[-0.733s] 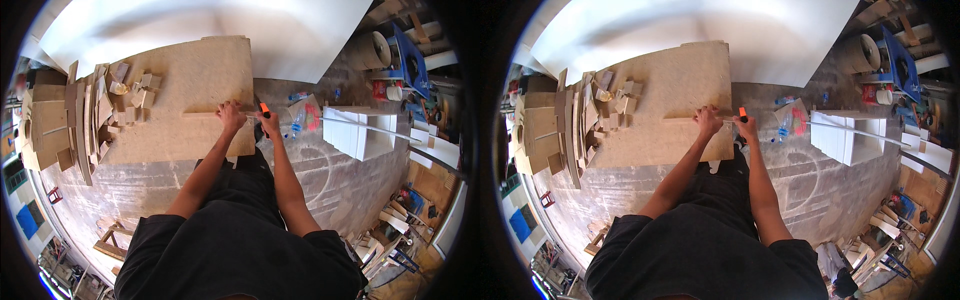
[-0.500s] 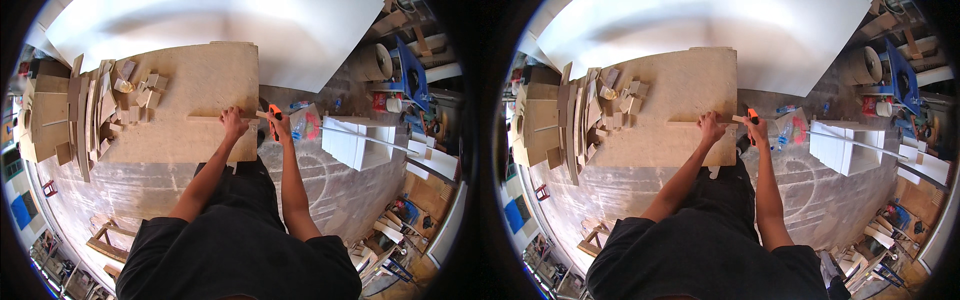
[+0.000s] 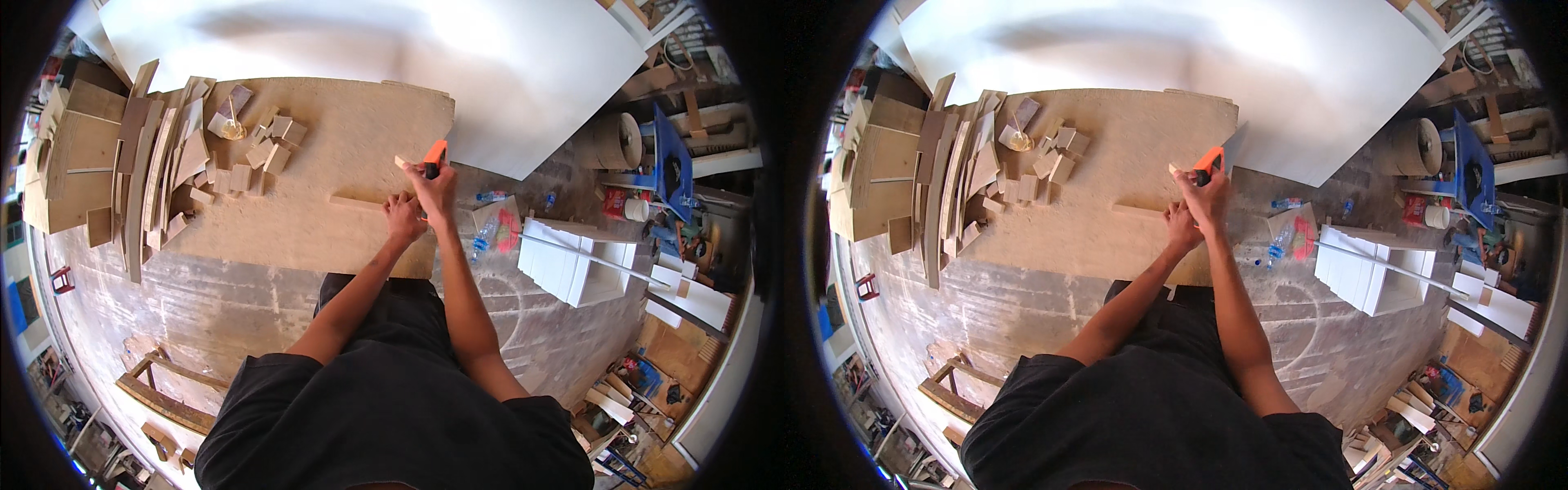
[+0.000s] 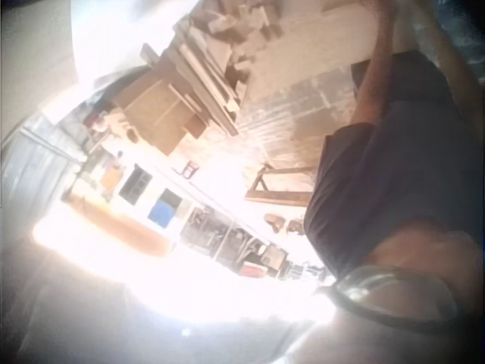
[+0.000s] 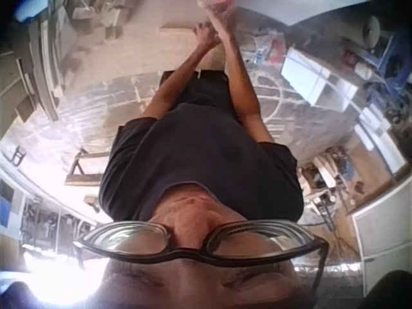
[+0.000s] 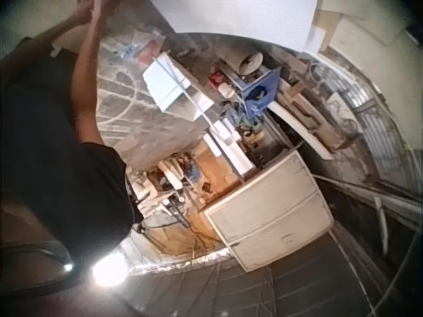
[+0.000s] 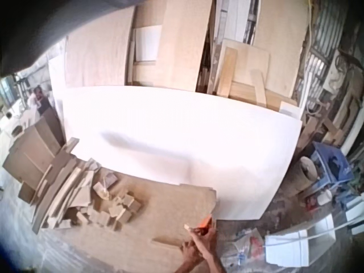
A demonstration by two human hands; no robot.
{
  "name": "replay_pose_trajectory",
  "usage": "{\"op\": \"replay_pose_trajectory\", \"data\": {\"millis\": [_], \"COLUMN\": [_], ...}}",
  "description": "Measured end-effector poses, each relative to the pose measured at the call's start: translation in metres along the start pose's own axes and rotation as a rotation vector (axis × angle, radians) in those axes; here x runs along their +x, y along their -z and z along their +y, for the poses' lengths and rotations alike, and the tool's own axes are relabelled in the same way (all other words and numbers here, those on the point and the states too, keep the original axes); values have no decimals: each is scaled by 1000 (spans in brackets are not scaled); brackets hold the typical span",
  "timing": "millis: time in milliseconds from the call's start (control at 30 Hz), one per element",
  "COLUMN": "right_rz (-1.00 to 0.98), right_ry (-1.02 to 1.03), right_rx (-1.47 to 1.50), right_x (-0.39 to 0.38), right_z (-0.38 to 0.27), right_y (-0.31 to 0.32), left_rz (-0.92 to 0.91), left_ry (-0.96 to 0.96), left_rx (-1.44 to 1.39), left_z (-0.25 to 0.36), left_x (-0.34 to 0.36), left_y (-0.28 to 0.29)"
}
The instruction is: The person saws a piece of wood into two pieces using a handsaw.
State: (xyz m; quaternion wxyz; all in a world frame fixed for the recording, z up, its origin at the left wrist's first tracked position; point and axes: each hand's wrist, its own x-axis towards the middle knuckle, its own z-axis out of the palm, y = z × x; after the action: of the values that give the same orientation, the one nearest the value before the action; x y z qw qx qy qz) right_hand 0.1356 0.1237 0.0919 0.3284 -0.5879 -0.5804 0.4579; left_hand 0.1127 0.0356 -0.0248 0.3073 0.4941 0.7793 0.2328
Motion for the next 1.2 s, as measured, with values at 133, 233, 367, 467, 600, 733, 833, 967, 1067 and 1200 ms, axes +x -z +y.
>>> {"op": "replay_pose_trajectory", "data": {"millis": [133,233,367,467,600,733,833,967,1067,1200], "right_rz": [-43,-58,-86,-9,55,103,106,132,102,110], "right_ry": [-73,34,-2,20,-23,-246,-277,-310,-300,-483], "right_rx": [-129,-90,-41,-36,-20,223,206,104,-61,-68], "right_x": [-9,-13,-11,-1,0,-3,-5,-18,-28,-38], "right_z": [-14,-16,-10,16,20,31,55,123,158,178], "right_y": [-23,-42,-49,-32,-7,38,68,92,93,95], "left_rz": [74,159,113,179,79,78,88,24,17,29], "left_ry": [28,11,-13,-8,-28,-46,-70,-71,-91,-68], "left_rx": [-183,-322,-260,-375,-60,-55,-67,-98,-74,-61], "left_z": [-11,-29,-33,-6,-9,-11,-16,-9,-2,14], "left_x": [-1,-3,1,-4,5,4,5,5,1,-4], "left_y": [-10,-23,-21,-12,-4,0,-4,-4,-10,-28]}}
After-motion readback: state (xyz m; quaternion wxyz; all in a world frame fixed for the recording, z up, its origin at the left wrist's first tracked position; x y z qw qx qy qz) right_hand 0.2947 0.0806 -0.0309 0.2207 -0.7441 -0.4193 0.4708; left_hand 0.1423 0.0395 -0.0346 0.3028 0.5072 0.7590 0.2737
